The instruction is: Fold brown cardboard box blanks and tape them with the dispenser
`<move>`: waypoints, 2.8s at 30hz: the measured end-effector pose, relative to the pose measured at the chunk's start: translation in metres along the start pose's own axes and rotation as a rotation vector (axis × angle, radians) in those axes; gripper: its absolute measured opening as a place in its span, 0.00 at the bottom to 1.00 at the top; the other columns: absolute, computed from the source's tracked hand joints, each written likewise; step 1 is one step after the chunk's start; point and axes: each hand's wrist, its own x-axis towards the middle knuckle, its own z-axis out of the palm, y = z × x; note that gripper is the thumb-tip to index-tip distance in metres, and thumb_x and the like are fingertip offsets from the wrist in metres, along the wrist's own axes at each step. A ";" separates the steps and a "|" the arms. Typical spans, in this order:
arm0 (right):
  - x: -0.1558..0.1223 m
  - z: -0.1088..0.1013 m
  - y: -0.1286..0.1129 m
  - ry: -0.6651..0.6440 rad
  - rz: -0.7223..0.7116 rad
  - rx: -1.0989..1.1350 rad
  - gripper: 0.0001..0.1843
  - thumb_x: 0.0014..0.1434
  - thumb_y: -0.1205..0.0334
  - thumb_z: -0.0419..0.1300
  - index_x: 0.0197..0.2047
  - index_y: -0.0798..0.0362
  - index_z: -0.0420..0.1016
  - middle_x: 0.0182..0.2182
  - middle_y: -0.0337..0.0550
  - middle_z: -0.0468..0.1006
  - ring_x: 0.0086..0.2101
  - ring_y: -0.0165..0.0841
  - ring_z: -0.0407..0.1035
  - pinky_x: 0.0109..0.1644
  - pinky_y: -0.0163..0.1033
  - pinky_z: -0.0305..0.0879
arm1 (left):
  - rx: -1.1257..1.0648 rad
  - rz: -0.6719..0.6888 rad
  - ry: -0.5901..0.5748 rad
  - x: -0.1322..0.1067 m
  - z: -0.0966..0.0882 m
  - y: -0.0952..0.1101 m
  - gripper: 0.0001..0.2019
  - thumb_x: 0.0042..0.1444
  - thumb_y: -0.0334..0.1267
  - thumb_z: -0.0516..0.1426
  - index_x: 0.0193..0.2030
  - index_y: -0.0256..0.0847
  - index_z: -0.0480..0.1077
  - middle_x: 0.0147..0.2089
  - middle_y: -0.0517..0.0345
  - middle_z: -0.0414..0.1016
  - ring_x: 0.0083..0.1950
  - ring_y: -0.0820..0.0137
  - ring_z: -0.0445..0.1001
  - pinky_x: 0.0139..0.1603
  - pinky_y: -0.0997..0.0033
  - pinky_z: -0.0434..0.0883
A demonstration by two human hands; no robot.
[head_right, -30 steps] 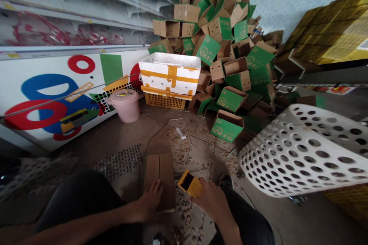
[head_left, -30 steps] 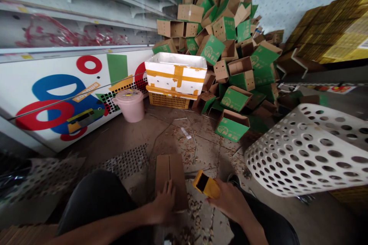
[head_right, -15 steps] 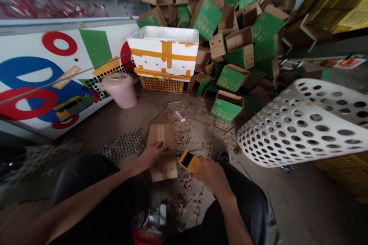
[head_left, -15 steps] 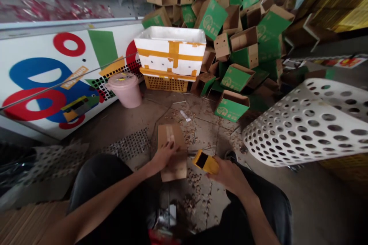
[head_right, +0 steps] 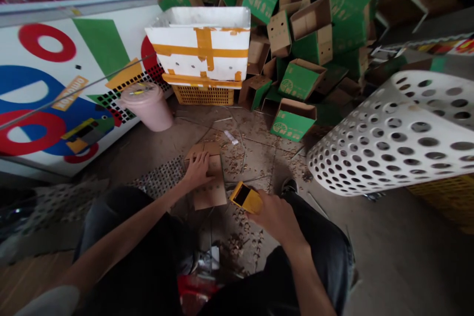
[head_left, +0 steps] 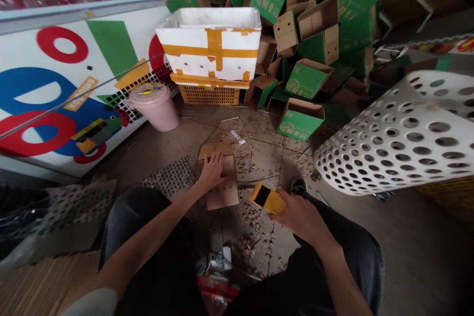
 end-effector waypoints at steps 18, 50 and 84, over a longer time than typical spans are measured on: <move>-0.023 -0.004 0.019 0.010 0.045 -0.015 0.23 0.58 0.46 0.66 0.51 0.52 0.74 0.40 0.50 0.84 0.40 0.47 0.79 0.33 0.41 0.52 | 0.216 0.034 -0.117 0.032 -0.006 0.021 0.43 0.48 0.44 0.72 0.67 0.27 0.62 0.61 0.30 0.67 0.63 0.43 0.64 0.65 0.46 0.61; -0.023 -0.013 0.012 -0.018 0.048 0.013 0.22 0.57 0.47 0.69 0.48 0.51 0.75 0.39 0.49 0.84 0.39 0.47 0.80 0.34 0.41 0.58 | 0.028 0.045 -0.116 0.053 0.016 -0.009 0.34 0.47 0.32 0.67 0.61 0.32 0.60 0.60 0.34 0.65 0.64 0.45 0.64 0.68 0.42 0.59; -0.020 -0.008 0.011 -0.003 0.023 -0.013 0.21 0.57 0.47 0.68 0.48 0.51 0.76 0.39 0.50 0.84 0.38 0.46 0.79 0.33 0.40 0.55 | -0.170 0.226 0.021 0.018 0.026 -0.030 0.08 0.64 0.39 0.61 0.44 0.44 0.83 0.82 0.53 0.37 0.82 0.48 0.31 0.76 0.32 0.50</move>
